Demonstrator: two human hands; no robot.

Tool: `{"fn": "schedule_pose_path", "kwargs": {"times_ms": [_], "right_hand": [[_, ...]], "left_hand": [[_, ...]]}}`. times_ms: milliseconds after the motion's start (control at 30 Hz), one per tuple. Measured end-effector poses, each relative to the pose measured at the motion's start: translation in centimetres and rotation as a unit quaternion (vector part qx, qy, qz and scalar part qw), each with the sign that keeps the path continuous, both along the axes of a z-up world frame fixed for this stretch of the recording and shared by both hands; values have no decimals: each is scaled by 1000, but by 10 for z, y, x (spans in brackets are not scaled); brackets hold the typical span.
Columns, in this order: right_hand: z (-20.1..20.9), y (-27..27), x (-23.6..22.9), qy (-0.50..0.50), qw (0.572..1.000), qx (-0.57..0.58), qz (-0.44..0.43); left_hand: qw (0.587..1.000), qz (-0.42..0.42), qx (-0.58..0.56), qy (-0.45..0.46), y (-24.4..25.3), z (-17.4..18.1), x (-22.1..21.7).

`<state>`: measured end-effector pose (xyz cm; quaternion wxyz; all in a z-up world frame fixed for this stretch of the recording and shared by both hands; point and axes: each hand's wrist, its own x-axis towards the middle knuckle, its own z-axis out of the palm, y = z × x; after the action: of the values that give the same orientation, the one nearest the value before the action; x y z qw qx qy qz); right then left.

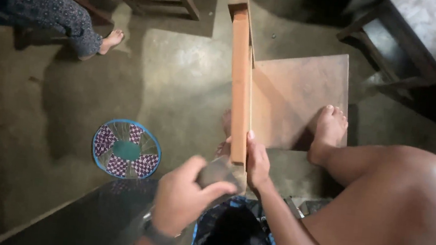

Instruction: The person sands the wooden frame of a chair by hand using a piece of sandpaper.

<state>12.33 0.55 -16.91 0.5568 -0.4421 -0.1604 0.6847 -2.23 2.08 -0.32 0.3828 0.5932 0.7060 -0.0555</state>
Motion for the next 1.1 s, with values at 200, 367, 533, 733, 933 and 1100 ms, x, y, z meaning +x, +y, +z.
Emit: {"fn": "schedule_pose_path", "kwargs": {"times_ms": [200, 367, 533, 733, 933, 1100], "right_hand": [[-28, -6, 1, -84, 996, -33, -21], [-68, -27, 9, -259, 963, 72, 4], [24, 5, 2, -158, 984, -87, 10], [7, -2, -6, -43, 994, -100, -17], [-70, -21, -1, -68, 990, -43, -113], [18, -9, -11, -106, 984, -69, -124]], "left_hand": [[992, -117, 55, 4, 6, 3, 8], [989, -142, -6, 32, 25, 23, 15], [973, -214, 84, -9, 20, 7, 17], [986, -163, 5, 36, 18, 6, 2], [981, -188, 29, -35, 21, 11, 6], [977, -212, -13, 0, 36, 27, 1]]}}
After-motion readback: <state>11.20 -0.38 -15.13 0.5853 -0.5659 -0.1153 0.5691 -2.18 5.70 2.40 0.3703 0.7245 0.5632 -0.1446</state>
